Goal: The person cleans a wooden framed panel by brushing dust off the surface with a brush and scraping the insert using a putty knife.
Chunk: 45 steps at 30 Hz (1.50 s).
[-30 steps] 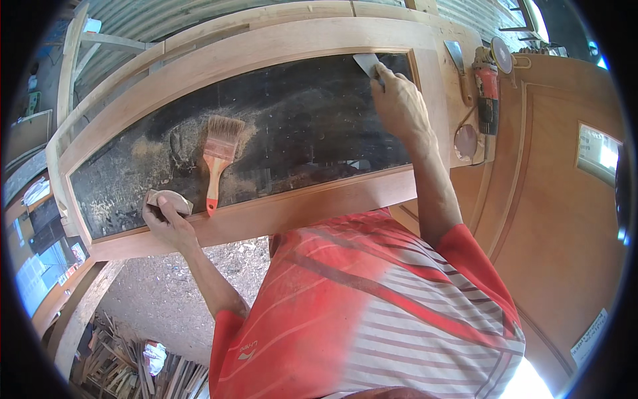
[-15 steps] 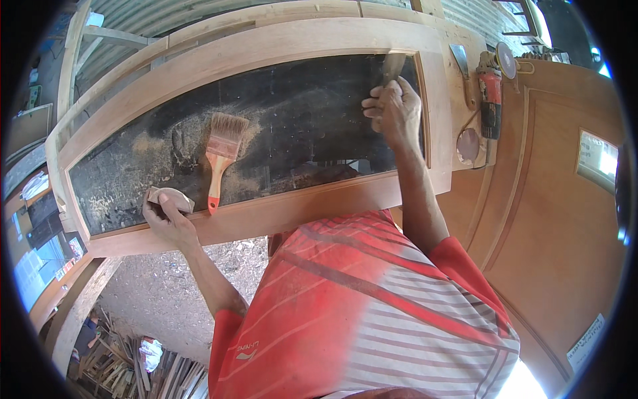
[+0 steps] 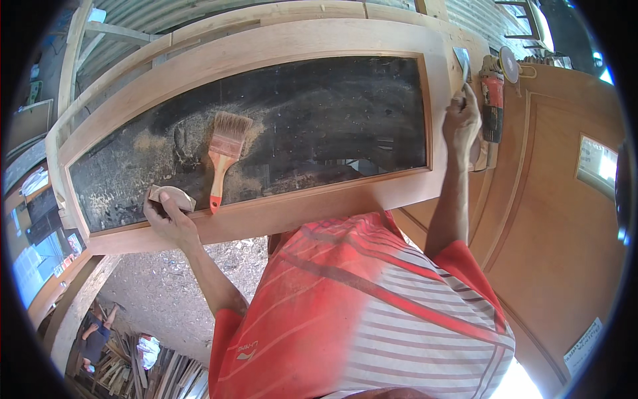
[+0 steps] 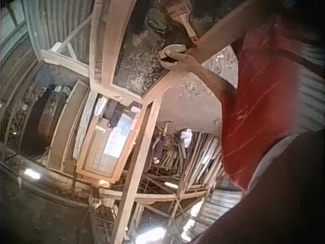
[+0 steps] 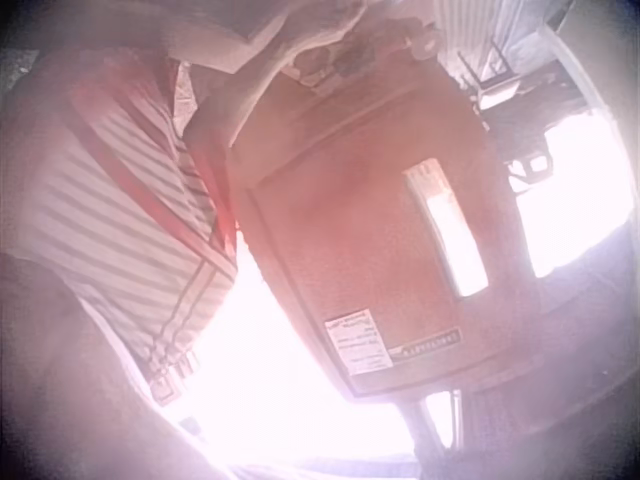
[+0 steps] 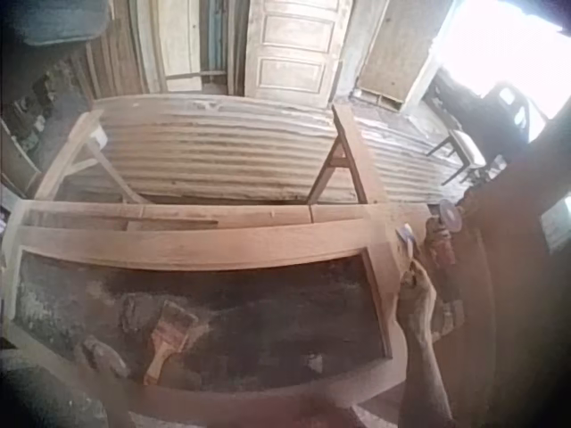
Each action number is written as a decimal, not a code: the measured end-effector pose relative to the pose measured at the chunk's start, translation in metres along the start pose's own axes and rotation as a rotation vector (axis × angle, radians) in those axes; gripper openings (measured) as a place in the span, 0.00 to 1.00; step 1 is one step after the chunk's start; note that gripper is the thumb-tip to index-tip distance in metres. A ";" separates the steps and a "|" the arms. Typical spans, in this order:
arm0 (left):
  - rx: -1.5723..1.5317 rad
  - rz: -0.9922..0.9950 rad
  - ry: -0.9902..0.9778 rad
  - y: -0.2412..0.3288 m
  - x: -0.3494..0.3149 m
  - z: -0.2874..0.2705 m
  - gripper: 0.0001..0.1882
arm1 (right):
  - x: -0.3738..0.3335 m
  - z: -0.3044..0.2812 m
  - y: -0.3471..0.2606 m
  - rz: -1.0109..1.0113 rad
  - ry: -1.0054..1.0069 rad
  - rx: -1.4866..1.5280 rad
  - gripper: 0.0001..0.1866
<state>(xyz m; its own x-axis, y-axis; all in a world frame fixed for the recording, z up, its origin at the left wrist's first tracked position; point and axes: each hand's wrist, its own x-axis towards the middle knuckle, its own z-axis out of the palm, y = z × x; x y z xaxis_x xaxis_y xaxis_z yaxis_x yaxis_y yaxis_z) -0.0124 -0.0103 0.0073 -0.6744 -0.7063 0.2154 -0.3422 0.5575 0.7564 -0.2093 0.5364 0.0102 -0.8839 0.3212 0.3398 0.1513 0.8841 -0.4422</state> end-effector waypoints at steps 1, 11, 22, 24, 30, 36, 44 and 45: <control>0.000 0.005 0.001 -0.001 -0.001 0.000 0.25 | 0.008 -0.001 0.025 0.003 0.003 0.003 0.21; -0.133 -0.026 0.108 0.039 -0.005 0.018 0.22 | -0.012 -0.019 -0.043 -0.063 -0.132 0.339 0.18; -0.643 0.041 -0.605 0.127 -0.102 0.056 0.22 | -0.104 -0.005 -0.137 -0.242 -0.649 0.452 0.21; -0.596 -0.012 -0.611 0.115 -0.100 0.037 0.24 | -0.105 -0.007 -0.148 -0.267 -0.638 0.411 0.21; -0.535 -0.094 -0.389 0.089 -0.099 -0.015 0.22 | -0.146 0.029 -0.238 -0.988 -0.657 0.498 0.26; -0.996 -0.063 -0.348 0.086 -0.116 -0.065 0.20 | -0.181 0.067 -0.300 -1.457 -0.714 0.234 0.27; -0.453 -0.202 0.040 -0.003 -0.139 -0.171 0.21 | -0.172 0.045 -0.335 -1.347 -0.427 0.543 0.10; -0.333 -0.202 0.140 -0.018 -0.141 -0.180 0.21 | -0.160 0.060 -0.327 -1.224 -0.484 0.613 0.09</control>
<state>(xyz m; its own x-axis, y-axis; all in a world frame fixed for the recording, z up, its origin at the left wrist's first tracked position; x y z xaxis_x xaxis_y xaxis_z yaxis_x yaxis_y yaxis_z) 0.2069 0.0006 0.0747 -0.5121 -0.8523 0.1066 -0.2128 0.2461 0.9456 -0.1445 0.1757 0.0505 -0.3967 -0.7670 0.5043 -0.8927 0.1944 -0.4066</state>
